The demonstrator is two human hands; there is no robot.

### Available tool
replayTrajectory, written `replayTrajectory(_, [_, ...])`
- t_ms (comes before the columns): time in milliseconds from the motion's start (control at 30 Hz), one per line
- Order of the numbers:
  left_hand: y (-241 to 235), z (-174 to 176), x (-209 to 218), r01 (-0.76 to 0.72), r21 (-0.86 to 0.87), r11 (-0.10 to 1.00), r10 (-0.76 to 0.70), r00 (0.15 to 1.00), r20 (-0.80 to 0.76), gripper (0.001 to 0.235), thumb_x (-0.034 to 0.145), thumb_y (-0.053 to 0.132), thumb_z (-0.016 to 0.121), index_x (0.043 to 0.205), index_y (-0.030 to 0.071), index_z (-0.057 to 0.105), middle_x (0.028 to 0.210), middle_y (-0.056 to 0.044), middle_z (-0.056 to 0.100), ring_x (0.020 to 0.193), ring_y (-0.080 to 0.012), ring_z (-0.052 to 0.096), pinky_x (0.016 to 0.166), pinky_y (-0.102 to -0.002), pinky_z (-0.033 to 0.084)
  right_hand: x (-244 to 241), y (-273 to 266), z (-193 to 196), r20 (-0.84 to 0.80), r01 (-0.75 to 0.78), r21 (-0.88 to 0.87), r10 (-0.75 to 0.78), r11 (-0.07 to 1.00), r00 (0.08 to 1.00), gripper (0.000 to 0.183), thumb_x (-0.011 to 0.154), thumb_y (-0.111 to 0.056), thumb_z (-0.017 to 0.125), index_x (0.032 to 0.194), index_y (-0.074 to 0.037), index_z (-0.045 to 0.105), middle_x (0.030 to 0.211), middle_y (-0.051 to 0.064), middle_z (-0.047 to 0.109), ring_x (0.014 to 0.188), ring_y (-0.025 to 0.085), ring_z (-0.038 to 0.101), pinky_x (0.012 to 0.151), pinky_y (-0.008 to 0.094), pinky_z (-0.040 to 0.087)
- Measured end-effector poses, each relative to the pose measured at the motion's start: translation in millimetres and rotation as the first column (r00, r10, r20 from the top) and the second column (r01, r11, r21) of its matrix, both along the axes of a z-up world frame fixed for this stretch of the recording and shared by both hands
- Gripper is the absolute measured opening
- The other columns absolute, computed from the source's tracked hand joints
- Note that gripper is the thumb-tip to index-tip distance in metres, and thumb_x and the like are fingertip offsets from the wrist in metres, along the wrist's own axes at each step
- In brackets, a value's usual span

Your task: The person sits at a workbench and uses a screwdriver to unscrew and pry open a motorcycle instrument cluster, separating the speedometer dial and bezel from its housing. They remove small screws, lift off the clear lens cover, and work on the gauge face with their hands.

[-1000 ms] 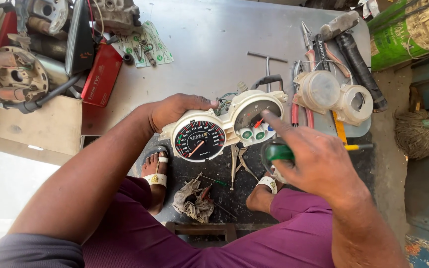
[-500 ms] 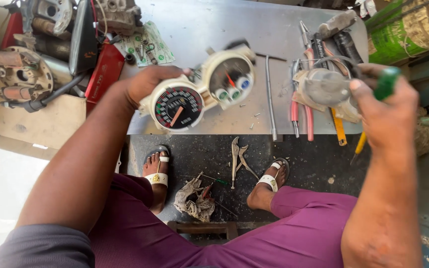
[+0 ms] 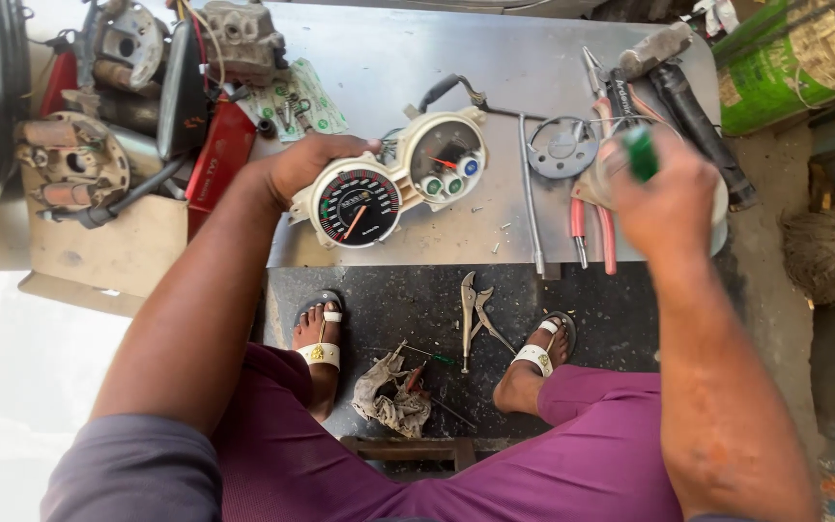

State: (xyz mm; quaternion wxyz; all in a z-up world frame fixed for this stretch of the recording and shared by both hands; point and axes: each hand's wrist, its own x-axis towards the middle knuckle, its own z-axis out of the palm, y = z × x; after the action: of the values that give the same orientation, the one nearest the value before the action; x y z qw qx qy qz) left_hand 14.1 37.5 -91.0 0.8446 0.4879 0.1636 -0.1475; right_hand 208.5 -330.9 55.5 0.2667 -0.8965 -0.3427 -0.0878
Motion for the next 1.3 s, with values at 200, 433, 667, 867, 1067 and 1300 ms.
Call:
replayTrajectory(200, [-1.2,-1.0,9.6,0.000,0.227,0.974,0.000,1.000,0.002,0.038,0.101,0.033,0.064,0.122,0.004,0.074,0.100,-0.005,0.079,0.083,-0.0094,0.074,0.073,-0.026,0.060,-54.2,14.7,6.0,-0.047,-0.247,-0.114,0.243,0.962,0.969,0.030,0.099,-0.029,0.076,0.114,-0.004,0.070,0.095,0.020,0.072,0.084,0.038,0.072,0.074,0.048,0.056])
replayTrajectory(433, [-27.6,85.4,-4.5,0.108,0.695,0.711,0.105,0.960,-0.258,0.055,0.097,0.058,0.061,0.101,0.007,0.080,0.077,-0.010,0.075,0.068,-0.0221,0.072,0.064,-0.037,0.057,-60.0,11.0,-7.5,-0.225,-0.359,-0.265,0.305,0.895,0.925,0.025,0.090,-0.023,0.076,0.110,-0.009,0.073,0.095,0.017,0.074,0.089,0.038,0.072,0.078,0.049,0.057])
replayTrajectory(667, [-74.2,107.3,-36.1,-0.023,0.998,-0.065,0.059,0.998,0.027,0.061,0.094,0.062,0.062,0.125,0.011,0.070,0.110,-0.011,0.072,0.096,-0.0271,0.071,0.085,-0.048,0.057,-83.1,17.0,-39.5,-0.347,-0.456,-0.500,0.312,0.737,0.885,0.030,0.081,-0.022,0.078,0.110,-0.020,0.072,0.103,0.007,0.069,0.095,0.034,0.070,0.080,0.049,0.057])
replayTrajectory(867, [-91.7,104.7,-46.8,-0.097,0.950,-0.295,-0.181,0.982,0.044,0.068,0.083,0.057,0.073,0.142,0.027,0.060,0.140,-0.011,0.056,0.127,-0.0328,0.055,0.103,-0.054,0.047,-69.2,17.7,-67.0,-0.253,-0.337,-0.440,0.245,0.833,0.936,0.030,0.086,-0.022,0.078,0.114,-0.018,0.070,0.108,0.009,0.069,0.097,0.035,0.070,0.084,0.050,0.056])
replayTrajectory(1067, [-59.7,89.0,-31.5,-0.141,0.986,-0.093,-0.161,0.979,0.125,0.050,0.095,0.046,0.068,0.140,0.025,0.063,0.138,-0.011,0.059,0.121,-0.0333,0.058,0.098,-0.050,0.050,-56.7,3.3,-38.2,0.026,-0.212,-0.260,0.227,0.942,0.974,0.029,0.090,-0.018,0.079,0.117,-0.011,0.071,0.109,0.014,0.072,0.095,0.037,0.071,0.082,0.049,0.057])
replayTrajectory(1300, [-39.0,91.1,-24.8,-0.209,0.976,0.057,-0.212,0.953,0.216,0.045,0.099,0.048,0.061,0.127,0.015,0.072,0.123,-0.010,0.067,0.112,-0.0311,0.065,0.095,-0.046,0.052,-104.0,15.4,12.5,0.163,-0.364,-0.277,0.417,0.889,0.894,0.042,0.094,-0.018,0.077,0.135,-0.019,0.067,0.097,0.010,0.071,0.083,0.027,0.072,0.071,0.042,0.059])
